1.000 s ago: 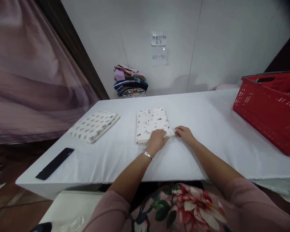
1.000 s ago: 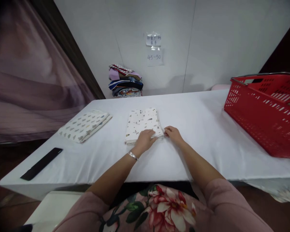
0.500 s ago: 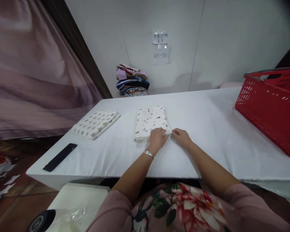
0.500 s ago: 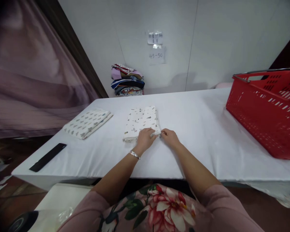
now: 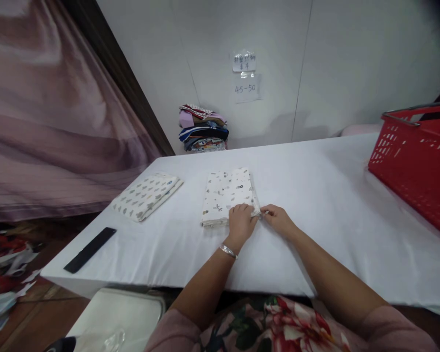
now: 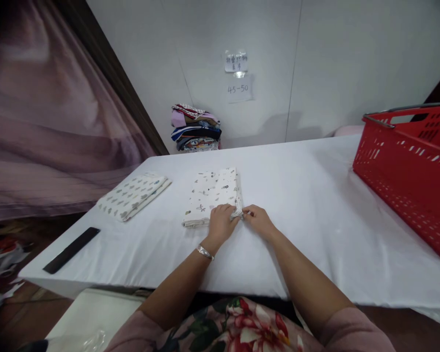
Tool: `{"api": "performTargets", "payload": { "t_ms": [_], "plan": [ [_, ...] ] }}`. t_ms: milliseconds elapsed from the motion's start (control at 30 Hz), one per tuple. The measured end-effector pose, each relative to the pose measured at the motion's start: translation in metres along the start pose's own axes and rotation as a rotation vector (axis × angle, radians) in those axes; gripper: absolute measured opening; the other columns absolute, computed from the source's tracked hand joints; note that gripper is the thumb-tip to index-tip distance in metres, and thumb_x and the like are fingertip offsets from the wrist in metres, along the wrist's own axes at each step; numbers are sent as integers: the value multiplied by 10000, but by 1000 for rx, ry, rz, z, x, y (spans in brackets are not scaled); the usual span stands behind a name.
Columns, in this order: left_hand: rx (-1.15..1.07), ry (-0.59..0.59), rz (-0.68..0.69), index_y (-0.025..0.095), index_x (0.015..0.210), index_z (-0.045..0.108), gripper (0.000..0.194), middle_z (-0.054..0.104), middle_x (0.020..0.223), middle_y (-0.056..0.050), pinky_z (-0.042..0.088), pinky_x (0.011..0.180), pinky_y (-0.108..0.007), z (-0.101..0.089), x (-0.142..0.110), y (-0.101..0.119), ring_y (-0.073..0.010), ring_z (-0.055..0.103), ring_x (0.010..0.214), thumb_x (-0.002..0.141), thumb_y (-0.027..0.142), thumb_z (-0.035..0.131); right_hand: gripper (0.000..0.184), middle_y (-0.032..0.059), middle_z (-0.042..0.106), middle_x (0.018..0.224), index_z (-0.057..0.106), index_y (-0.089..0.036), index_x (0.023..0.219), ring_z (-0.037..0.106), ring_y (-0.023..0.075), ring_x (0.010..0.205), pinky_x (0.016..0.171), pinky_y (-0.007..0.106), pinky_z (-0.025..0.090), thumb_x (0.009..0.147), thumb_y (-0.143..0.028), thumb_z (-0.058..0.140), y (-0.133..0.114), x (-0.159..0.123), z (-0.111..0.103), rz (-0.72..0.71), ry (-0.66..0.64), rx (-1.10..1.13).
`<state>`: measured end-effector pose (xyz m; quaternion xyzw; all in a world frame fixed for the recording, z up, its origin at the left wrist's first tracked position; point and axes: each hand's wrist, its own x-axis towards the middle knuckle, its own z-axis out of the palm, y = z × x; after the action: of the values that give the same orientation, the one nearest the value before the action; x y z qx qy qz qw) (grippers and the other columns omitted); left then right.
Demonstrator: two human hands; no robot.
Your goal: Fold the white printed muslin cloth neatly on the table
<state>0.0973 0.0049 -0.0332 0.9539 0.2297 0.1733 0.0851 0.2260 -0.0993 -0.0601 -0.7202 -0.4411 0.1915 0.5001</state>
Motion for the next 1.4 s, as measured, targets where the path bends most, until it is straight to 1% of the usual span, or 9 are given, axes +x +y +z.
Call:
{"api": "performTargets", "payload": {
  "t_ms": [233, 467, 633, 800, 933, 1067, 1200, 1300, 1400],
  "plan": [
    [47, -19, -11, 219, 976, 592, 191, 628, 1015, -68, 359, 841, -393, -2, 5, 1, -245, 525, 1013, 849, 360, 578, 324, 16, 645, 794, 674, -179, 945, 523, 132, 644, 635, 275, 425, 712, -350, 528, -5, -1, 2, 123, -25, 190],
    [61, -56, -15, 207, 916, 603, 111, 632, 967, -79, 340, 850, -397, -5, 12, 0, -251, 532, 982, 852, 247, 522, 450, -11, 560, 610, 677, -161, 1034, 417, 100, 509, 516, 249, 334, 694, -435, 571, -8, -1, -2, 240, -29, 325],
    [60, -41, -28, 193, 872, 592, 90, 626, 940, -77, 322, 864, -388, -13, 16, -1, -243, 537, 962, 840, 210, 509, 279, -8, 569, 587, 683, -179, 868, 477, 129, 547, 557, 261, 374, 725, -359, 524, -7, 0, -3, 291, 64, 142],
    [86, -44, -13, 191, 863, 591, 96, 621, 924, -78, 320, 863, -387, -22, 19, -2, -241, 537, 952, 839, 189, 498, 239, 27, 668, 807, 669, -218, 791, 552, 160, 732, 642, 264, 362, 824, -364, 482, -19, -7, -2, 115, -36, -285],
    [109, -57, 66, 188, 881, 592, 107, 609, 926, -84, 309, 899, -400, -18, 18, -1, -245, 530, 958, 839, 176, 495, 292, 61, 651, 828, 651, -202, 782, 545, 176, 747, 597, 270, 302, 862, -419, 473, -28, -10, 1, 142, -98, -531],
    [136, -138, 132, 170, 892, 588, 104, 596, 953, -103, 345, 855, -404, -8, 14, 2, -259, 515, 967, 817, 159, 517, 211, 58, 660, 906, 653, -202, 847, 554, 178, 813, 621, 263, 305, 865, -327, 484, -26, -10, 2, 134, -126, -553],
    [161, -144, 95, 178, 876, 575, 83, 598, 967, -82, 384, 805, -367, -7, 12, 4, -237, 511, 961, 821, 168, 514, 180, 45, 669, 936, 654, -197, 887, 561, 168, 840, 650, 253, 315, 852, -250, 486, -22, -9, 2, 102, -124, -555],
    [146, -115, 40, 194, 853, 568, 60, 606, 934, -51, 397, 771, -332, -12, 14, 0, -210, 524, 925, 826, 186, 515, 151, 38, 668, 877, 640, -193, 838, 562, 163, 811, 649, 251, 322, 842, -238, 496, -20, -9, 3, 81, -86, -516],
    [119, -92, -1, 204, 846, 565, 53, 611, 924, -36, 402, 748, -309, -18, 17, -3, -193, 534, 902, 827, 197, 516, 121, 11, 650, 761, 604, -199, 762, 557, 142, 708, 630, 245, 345, 822, -257, 517, -19, -9, 6, 91, -22, -348]
  ]
}}
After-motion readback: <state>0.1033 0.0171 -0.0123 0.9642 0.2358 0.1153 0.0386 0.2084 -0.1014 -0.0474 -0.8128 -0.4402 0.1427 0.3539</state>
